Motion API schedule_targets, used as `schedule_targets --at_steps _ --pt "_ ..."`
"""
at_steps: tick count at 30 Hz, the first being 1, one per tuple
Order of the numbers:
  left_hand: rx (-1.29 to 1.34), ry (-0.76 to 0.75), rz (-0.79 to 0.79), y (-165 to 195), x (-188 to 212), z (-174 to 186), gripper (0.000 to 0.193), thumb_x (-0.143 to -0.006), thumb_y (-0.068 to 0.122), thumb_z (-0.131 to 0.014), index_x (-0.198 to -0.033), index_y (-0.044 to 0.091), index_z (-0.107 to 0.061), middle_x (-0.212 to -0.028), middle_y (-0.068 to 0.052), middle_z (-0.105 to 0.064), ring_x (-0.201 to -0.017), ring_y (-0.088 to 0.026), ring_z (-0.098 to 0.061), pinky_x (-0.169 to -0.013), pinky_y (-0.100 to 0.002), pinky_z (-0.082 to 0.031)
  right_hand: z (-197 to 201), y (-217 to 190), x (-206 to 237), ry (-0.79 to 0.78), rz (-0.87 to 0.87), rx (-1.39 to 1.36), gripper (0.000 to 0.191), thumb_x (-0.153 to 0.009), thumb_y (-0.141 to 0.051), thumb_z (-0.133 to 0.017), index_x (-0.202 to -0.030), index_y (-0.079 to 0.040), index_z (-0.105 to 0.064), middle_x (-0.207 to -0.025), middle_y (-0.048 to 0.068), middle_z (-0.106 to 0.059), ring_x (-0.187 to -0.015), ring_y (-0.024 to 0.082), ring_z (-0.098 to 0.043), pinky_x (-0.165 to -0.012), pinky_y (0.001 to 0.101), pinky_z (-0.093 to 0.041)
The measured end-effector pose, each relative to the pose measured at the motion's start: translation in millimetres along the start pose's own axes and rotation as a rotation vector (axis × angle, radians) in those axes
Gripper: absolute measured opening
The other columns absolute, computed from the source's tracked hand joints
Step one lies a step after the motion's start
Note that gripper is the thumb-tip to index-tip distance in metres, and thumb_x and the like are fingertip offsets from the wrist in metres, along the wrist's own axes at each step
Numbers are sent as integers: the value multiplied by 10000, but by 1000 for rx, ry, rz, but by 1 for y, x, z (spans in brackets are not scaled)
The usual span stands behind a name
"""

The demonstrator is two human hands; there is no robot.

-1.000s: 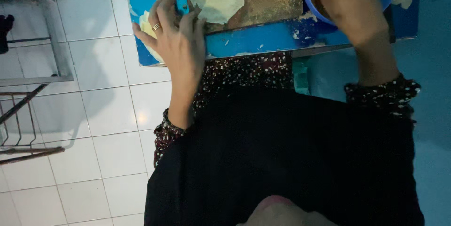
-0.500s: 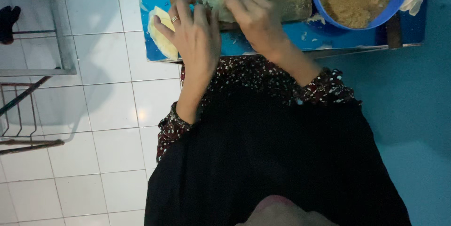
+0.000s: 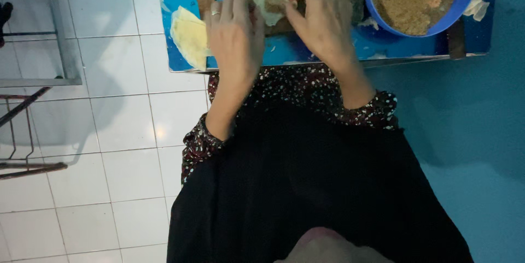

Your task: The person sits at a blue table and prepares filled rolls. They tear pieces from thin pale wrapper sheets, lay a wrapper on a wooden board, add filling from a blue bowl, and fold the wrapper over the filling, repeating the cycle with successive wrappers.

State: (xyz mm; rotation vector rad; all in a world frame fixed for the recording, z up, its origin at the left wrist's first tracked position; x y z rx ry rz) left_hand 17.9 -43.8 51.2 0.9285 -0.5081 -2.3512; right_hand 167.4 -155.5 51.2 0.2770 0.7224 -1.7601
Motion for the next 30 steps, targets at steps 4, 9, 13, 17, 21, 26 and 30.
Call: schedule_targets --at_steps 4,9,13,17,21,26,30 --pt "182 71 -26 7 1 -2 151 -988 34 -679 -1132 18 -636 -1058 -152 -639 -1021 -380 -618 -856 -446 -505 -8 2 1 8 -131 -283 229 -1004 -43 -812 -1104 -61 -607 -986 47 -662 -879 176 -698 -781 327 -568" --pt "237 65 -93 7 6 -11 262 -963 -58 -620 -1220 -4 -633 -1116 -154 -650 -1063 -376 -618 -923 -450 -524 -8 -2 6 33 -213 -471 252 -991 20 -797 -1184 -40 -647 -1069 56 -729 -963 148 -744 -798 283 -599" --pt "170 106 -145 9 12 -23 345 -888 -70 -612 -1230 -23 -611 -1127 -173 -640 -1089 -396 -605 -977 -466 -524 -5 -11 12 104 -142 -433 284 -1008 75 -753 -1256 -38 -676 -1127 101 -709 -1018 175 -752 -863 298 -634" --pt "154 95 -106 8 13 -31 327 -886 -72 -630 -1205 0 -615 -1137 -159 -625 -1090 -389 -616 -985 -457 -533 -8 -20 14 220 -48 -232 356 -935 79 -784 -1263 -16 -683 -1070 111 -719 -973 205 -735 -849 337 -616" --pt "265 95 -41 7 15 -31 296 -937 -78 -621 -1228 -32 -606 -1219 -181 -563 -1086 -373 -633 -936 -433 -547 -13 -22 17 211 -186 -412 287 -985 61 -792 -1235 -19 -675 -1127 82 -739 -997 180 -769 -849 306 -642" --pt "226 137 -49 7 14 -31 120 -1001 -20 -652 -1100 -14 -583 -1244 -167 -530 -1113 -364 -605 -940 -440 -537 -10 -24 17 208 -64 -324 204 -995 65 -776 -1178 -8 -724 -1135 100 -717 -988 216 -754 -831 324 -632" --pt "102 141 -98 8 11 -28 97 -986 22 -691 -1041 12 -612 -1166 -130 -540 -1096 -365 -568 -928 -455 -509 -9 -27 16 214 -26 -146 192 -951 26 -799 -1131 -25 -754 -1047 100 -695 -896 241 -718 -749 361 -590"
Point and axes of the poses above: each hand's wrist, its own x-axis away from the middle knuckle, its own z-axis out of the back of the hand, y = z × x, the point moved 2 cm from there along -x, towards the middle knuckle
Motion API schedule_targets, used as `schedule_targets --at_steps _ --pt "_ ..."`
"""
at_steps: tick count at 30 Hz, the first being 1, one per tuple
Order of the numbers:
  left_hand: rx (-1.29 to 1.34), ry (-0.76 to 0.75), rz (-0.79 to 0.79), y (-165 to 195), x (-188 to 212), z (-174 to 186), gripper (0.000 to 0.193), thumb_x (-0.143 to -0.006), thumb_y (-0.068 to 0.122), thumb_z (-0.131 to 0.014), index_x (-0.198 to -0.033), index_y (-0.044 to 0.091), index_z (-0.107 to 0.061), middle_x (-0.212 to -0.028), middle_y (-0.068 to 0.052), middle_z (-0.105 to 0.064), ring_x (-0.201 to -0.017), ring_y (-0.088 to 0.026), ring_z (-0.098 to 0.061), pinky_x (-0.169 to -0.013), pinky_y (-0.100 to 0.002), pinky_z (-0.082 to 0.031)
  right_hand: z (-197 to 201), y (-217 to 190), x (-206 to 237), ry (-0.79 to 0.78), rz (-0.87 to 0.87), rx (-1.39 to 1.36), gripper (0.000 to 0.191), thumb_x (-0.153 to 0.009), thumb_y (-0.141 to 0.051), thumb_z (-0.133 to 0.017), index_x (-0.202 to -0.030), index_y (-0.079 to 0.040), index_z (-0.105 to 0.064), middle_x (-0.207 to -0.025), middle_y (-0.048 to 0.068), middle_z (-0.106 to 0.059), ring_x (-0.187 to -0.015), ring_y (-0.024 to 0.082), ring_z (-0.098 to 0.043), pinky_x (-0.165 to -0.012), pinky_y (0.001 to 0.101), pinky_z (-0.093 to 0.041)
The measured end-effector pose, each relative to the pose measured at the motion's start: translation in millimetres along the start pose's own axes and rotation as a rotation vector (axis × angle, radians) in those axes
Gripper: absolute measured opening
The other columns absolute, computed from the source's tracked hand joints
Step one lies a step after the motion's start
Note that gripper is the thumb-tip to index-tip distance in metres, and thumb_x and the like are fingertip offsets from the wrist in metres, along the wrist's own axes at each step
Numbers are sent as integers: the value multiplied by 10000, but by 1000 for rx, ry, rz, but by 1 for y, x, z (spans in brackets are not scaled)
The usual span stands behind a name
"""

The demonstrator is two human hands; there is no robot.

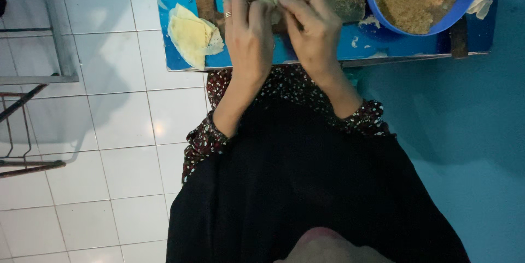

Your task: The person sits at a blue table and prepares filled rolls. They tear pieces from thin pale wrapper sheets, lay a wrapper on a wooden board, add filling from a blue bowl, and fold the wrapper over the filling, repeating the cycle with successive wrappers.

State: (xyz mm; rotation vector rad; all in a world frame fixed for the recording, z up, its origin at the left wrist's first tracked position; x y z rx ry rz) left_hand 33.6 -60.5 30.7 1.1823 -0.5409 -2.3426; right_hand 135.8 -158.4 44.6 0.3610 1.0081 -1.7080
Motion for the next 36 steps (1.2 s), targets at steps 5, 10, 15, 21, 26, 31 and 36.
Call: schedule_targets --at_steps 5,10,15,21,26,31,36 --pt "-101 -211 -145 -6 -2 20 187 -937 29 -672 -1116 -26 -656 -1190 -143 -548 -1155 -358 -538 -1028 -500 -454 3 0 -1 -83 65 110 161 -984 -8 -809 -1128 -10 -737 -1047 109 -641 -924 255 -677 -774 368 -572" --pt "-305 -257 -415 -18 -5 27 196 -918 37 -633 -1098 -34 -658 -1246 -140 -531 -1275 -319 -496 -1178 -609 -312 17 22 -10 -286 199 23 161 -1036 -58 -815 -1160 7 -736 -1085 95 -618 -969 237 -655 -839 356 -559" --pt "-125 -278 -294 -38 -19 10 135 -947 80 -654 -1064 12 -662 -1302 -108 -556 -1303 -333 -481 -1171 -592 -311 18 38 -17 -363 308 -29 271 -969 -170 -844 -1105 29 -718 -1103 109 -602 -986 238 -634 -845 365 -546" --pt "-103 -238 -191 -44 -23 8 117 -988 157 -717 -1025 57 -668 -1332 -142 -527 -1288 -375 -443 -1115 -610 -275 -1 59 -32 -522 -61 -178 145 -1047 -147 -828 -1002 -32 -753 -895 68 -654 -808 174 -624 -730 344 -493" --pt "-57 -203 -87 -40 -30 9 220 -921 191 -760 -1099 79 -694 -1334 -208 -495 -1298 -435 -403 -1099 -618 -263 -14 67 -34 -462 -137 -219 171 -970 -162 -859 -945 -40 -741 -875 58 -724 -807 123 -703 -707 296 -552" --pt "-62 -171 -241 -41 -28 15 92 -967 108 -754 -1044 97 -705 -1470 -168 -475 -1406 -383 -387 -1228 -608 -234 -2 59 -26 -337 118 -125 108 -1003 -134 -835 -1018 -52 -764 -1022 38 -674 -967 186 -647 -867 366 -500" --pt "-213 -162 -355 -51 -22 12 101 -925 158 -753 -985 105 -692 -1452 -202 -471 -1382 -416 -384 -1162 -664 -167 13 50 -23 -219 356 154 131 -973 -208 -837 -1024 -98 -788 -1054 25 -640 -1068 229 -600 -939 427 -439"
Point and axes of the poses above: each hand's wrist, its own x-axis away from the middle knuckle, its own z-axis out of the back of the hand, y = z × x, the point moved 2 cm from there along -x, towards the middle knuckle
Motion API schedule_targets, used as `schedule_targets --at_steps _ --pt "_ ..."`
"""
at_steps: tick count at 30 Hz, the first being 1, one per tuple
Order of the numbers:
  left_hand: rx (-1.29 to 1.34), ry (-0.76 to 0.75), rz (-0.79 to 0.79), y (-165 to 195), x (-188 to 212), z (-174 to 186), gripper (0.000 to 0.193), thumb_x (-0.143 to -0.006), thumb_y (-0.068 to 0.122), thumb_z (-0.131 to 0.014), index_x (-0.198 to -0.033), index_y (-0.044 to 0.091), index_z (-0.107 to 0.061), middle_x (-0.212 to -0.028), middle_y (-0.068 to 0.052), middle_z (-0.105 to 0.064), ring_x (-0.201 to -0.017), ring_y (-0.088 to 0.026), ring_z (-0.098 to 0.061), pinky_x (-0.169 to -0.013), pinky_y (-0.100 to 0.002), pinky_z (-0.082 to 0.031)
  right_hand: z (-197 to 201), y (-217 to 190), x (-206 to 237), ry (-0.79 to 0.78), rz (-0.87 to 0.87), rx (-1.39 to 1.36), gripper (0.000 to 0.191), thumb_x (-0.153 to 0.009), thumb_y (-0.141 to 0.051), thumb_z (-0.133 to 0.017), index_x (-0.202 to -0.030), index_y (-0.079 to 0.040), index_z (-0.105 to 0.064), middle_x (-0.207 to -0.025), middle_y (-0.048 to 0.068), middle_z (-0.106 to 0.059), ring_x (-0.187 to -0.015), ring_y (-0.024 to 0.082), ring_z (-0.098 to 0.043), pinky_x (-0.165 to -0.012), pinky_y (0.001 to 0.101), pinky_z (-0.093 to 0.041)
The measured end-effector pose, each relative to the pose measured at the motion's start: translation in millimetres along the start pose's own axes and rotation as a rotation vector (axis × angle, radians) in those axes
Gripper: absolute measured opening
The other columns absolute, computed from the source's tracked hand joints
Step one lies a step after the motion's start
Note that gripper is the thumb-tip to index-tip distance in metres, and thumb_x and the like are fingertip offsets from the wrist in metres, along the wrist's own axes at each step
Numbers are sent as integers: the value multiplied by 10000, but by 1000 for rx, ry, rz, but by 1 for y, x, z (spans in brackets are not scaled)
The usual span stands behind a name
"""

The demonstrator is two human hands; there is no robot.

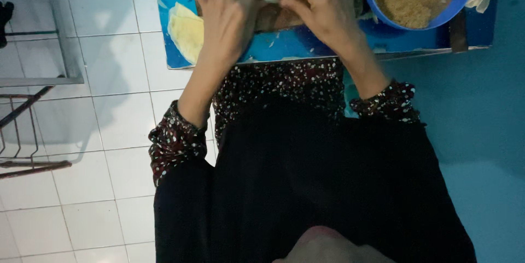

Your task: The person sits at a blue table and prepares filled rolls. They tear pieces from thin pale wrapper sheets, lay a wrapper on a wooden board, add filling from a blue bowl, and fold the wrapper over the filling, repeating the cycle with successive wrappers.

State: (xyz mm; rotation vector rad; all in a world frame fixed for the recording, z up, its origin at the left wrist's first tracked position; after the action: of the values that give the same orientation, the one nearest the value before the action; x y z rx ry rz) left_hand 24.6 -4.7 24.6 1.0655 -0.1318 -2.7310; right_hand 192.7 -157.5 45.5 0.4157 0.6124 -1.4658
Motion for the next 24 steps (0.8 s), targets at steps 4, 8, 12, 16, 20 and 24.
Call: schedule_targets --at_steps 4,8,12,16,20,24 --pt "184 -114 74 -19 -8 -19 135 -971 106 -709 -1104 85 -705 -1348 -196 -527 -1322 -439 -418 -1107 -624 -229 -18 14 -8 -183 -311 -249 121 -1035 -228 -811 -1028 -109 -785 -964 18 -722 -824 187 -648 -753 389 -486" --pt "212 -130 174 -24 -12 -29 158 -910 148 -761 -1040 90 -693 -1205 -151 -582 -1237 -386 -478 -1058 -634 -223 -40 25 -11 -172 -358 -472 85 -1033 -133 -760 -969 -78 -750 -951 18 -768 -889 148 -747 -815 342 -584" --pt "303 -104 270 -22 -13 -26 114 -894 170 -805 -965 144 -720 -1179 -140 -597 -1241 -379 -484 -1068 -610 -252 -40 21 2 -64 -323 -407 74 -1048 -163 -762 -1077 -95 -760 -1004 23 -750 -972 174 -698 -892 371 -536" --pt "148 -18 89 -12 -7 -15 174 -878 128 -772 -1049 154 -749 -1310 -197 -533 -1317 -465 -388 -1122 -684 -155 -25 12 13 -8 -155 -77 121 -1052 -260 -805 -1071 -141 -796 -1077 76 -672 -1122 262 -558 -977 488 -381" --pt "174 -28 40 -14 -5 -12 107 -935 151 -776 -1035 134 -742 -1387 -237 -499 -1364 -477 -363 -1152 -677 -130 -17 8 10 6 -81 43 122 -1046 -270 -738 -1090 -164 -782 -1190 108 -606 -1297 310 -465 -1064 542 -302" --pt "101 -52 78 -14 -12 -23 97 -955 132 -764 -1030 92 -717 -1342 -216 -540 -1361 -430 -402 -1146 -686 -119 -27 13 -3 -148 -293 -49 75 -1074 -230 -763 -1082 -159 -786 -1094 81 -644 -1134 298 -565 -968 523 -394"
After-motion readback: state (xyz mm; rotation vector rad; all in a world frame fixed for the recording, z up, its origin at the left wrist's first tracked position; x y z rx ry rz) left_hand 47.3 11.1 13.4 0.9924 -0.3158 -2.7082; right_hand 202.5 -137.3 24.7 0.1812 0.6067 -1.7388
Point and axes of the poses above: each hand's wrist, its own x-axis away from the middle knuckle, its own z-axis out of the back of the hand, y = z × x, the point moved 2 cm from there along -x, towards the middle knuckle
